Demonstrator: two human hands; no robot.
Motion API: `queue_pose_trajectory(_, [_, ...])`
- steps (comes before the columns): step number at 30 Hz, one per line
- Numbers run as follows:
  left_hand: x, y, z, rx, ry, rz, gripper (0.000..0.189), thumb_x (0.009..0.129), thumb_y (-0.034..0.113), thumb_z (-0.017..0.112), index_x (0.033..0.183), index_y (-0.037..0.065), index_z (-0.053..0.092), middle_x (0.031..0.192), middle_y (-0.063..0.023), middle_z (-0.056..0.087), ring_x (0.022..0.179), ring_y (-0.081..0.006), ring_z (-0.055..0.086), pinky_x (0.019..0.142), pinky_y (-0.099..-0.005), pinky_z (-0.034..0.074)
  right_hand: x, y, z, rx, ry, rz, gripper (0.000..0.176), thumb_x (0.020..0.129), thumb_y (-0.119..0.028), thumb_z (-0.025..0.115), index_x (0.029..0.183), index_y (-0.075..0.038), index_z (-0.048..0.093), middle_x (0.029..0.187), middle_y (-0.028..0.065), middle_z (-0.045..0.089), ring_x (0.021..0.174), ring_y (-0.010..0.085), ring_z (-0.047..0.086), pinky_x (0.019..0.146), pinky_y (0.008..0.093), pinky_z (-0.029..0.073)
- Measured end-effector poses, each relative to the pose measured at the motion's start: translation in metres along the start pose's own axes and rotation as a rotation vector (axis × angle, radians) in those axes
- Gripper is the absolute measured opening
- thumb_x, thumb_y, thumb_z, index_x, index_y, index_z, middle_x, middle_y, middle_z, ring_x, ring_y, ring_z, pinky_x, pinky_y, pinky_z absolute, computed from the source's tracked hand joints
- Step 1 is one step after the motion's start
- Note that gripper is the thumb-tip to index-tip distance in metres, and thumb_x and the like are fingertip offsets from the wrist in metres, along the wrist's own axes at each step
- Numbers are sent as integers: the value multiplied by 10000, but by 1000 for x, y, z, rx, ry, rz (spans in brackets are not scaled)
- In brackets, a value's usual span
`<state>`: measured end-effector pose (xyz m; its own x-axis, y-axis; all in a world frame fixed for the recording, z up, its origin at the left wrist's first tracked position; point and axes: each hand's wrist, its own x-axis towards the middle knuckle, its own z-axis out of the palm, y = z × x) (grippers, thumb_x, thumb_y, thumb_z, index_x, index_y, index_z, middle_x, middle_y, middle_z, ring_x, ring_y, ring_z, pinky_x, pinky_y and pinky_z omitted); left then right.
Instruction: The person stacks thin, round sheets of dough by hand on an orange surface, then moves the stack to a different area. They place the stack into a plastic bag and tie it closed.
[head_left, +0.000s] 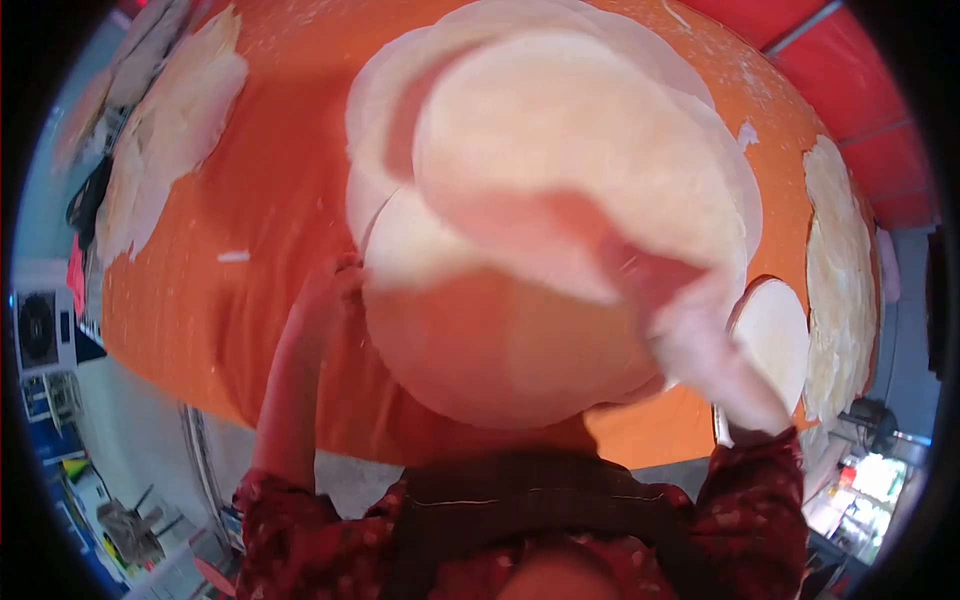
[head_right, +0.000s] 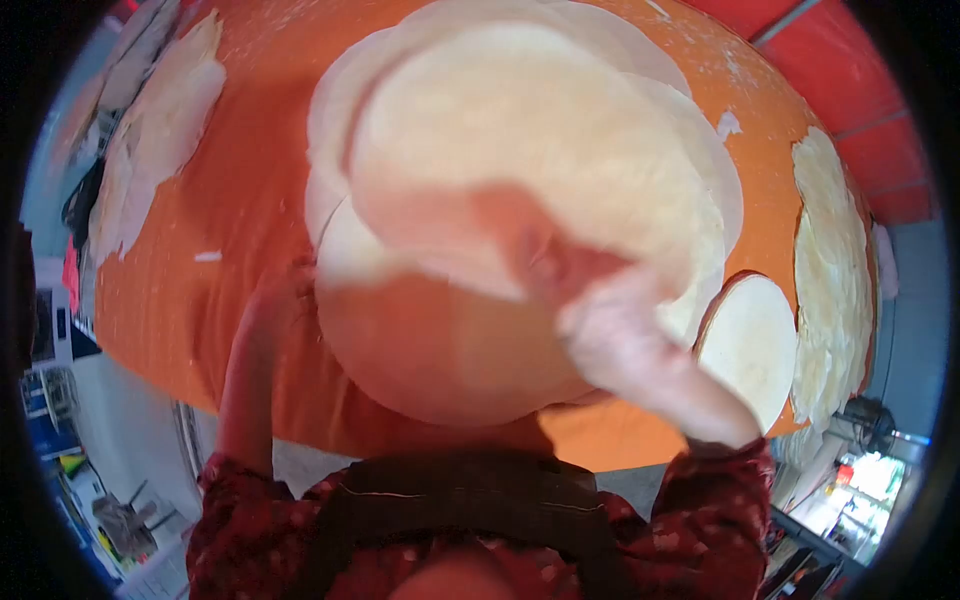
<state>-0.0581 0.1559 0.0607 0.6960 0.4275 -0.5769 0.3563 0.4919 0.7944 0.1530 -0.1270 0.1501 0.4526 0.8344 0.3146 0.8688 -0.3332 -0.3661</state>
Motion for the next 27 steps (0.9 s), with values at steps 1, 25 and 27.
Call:
queue_pose_trajectory(1, [3, -7, -12, -120, -133, -75, 365, 790, 206, 507, 1080, 0, 423, 1044, -100, 493, 894, -199, 520, 693, -302, 451, -13, 5, 12, -64, -207, -47, 211, 670, -66, 496, 864, -58, 580, 761, 93, 598, 578, 244, 559, 515, 377, 424])
queue_pose_trajectory(25, [-52, -67, 88, -685, -279, -38, 333, 777, 101, 516, 1067, 18, 375, 959, -116, 513, 926, -232, 496, 839, -365, 384, 49, 28, -168, 219, 67, 188, 377, 696, 17, 478, 1072, 1, 512, 945, 82, 605, 845, 166, 575, 711, 280, 456])
queue_pose_trajectory(27, [-46, -63, 93, -519, -167, -8, 266, 758, 71, 535, 998, 30, 430, 909, -87, 530, 848, -204, 528, 761, -336, 423, 48, 19, -170, 633, 96, 44, 290, 735, 20, 471, 1012, 1, 553, 933, 78, 614, 815, 161, 587, 683, 258, 461])
